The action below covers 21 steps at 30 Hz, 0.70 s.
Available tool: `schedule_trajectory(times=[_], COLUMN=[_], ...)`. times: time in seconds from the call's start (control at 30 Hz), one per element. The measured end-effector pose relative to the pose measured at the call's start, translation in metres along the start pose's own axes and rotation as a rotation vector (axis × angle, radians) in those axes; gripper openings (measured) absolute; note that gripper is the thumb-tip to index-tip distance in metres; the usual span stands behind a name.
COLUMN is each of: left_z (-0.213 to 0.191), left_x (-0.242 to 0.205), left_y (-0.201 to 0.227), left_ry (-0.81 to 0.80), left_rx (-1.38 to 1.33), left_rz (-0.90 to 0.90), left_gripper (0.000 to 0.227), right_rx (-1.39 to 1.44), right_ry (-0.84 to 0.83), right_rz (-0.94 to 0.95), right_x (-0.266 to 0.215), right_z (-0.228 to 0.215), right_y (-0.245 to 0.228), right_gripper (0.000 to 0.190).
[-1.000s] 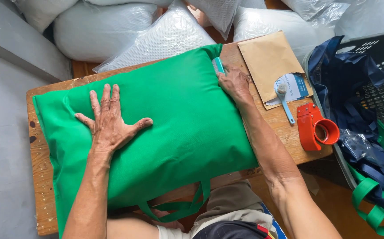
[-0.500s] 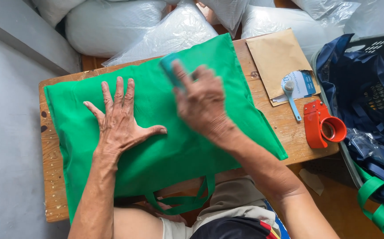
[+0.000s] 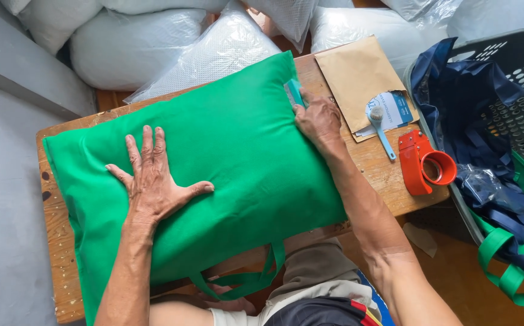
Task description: The person applies a substance to a green bag containing a pillow using a blue sponge, then wraps the entire bag in black bubble wrap.
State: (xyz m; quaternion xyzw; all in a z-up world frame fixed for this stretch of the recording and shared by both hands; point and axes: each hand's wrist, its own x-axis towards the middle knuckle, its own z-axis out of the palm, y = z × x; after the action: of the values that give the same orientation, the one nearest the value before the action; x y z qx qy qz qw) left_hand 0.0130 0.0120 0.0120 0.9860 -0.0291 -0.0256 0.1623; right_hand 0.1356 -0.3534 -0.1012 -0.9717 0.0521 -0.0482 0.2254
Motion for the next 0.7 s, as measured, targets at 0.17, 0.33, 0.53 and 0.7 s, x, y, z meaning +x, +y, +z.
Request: schedule_trajectory(times=[0.17,0.33,0.53,0.7], left_z=[0.002,0.002,0.014,0.019], left_x=[0.001,-0.002,0.003,0.006], left_y=[0.005,0.000,-0.021,-0.034], left_ry=[-0.010,0.000,0.015,-0.078], left_rx=[0.006,0.001,-0.009,0.037], left_rz=[-0.002,-0.003,0.047,-0.041], left_gripper=[0.143,0.143,0.150,0.147], right_rx=[0.128,0.067,0.145,-0.034], right_ry=[-0.113,0.206,0.395,0.327], right_rz=[0.166,0.099,-0.486,-0.754], right_x=[0.011,-0.030,-0.132,-0.167], right_z=[0.012,-0.047,-0.082,-0.022], right_y=[0.026,-0.036,-0.188,-0.223], right_gripper=[0.048,0.055,0.059,0.065])
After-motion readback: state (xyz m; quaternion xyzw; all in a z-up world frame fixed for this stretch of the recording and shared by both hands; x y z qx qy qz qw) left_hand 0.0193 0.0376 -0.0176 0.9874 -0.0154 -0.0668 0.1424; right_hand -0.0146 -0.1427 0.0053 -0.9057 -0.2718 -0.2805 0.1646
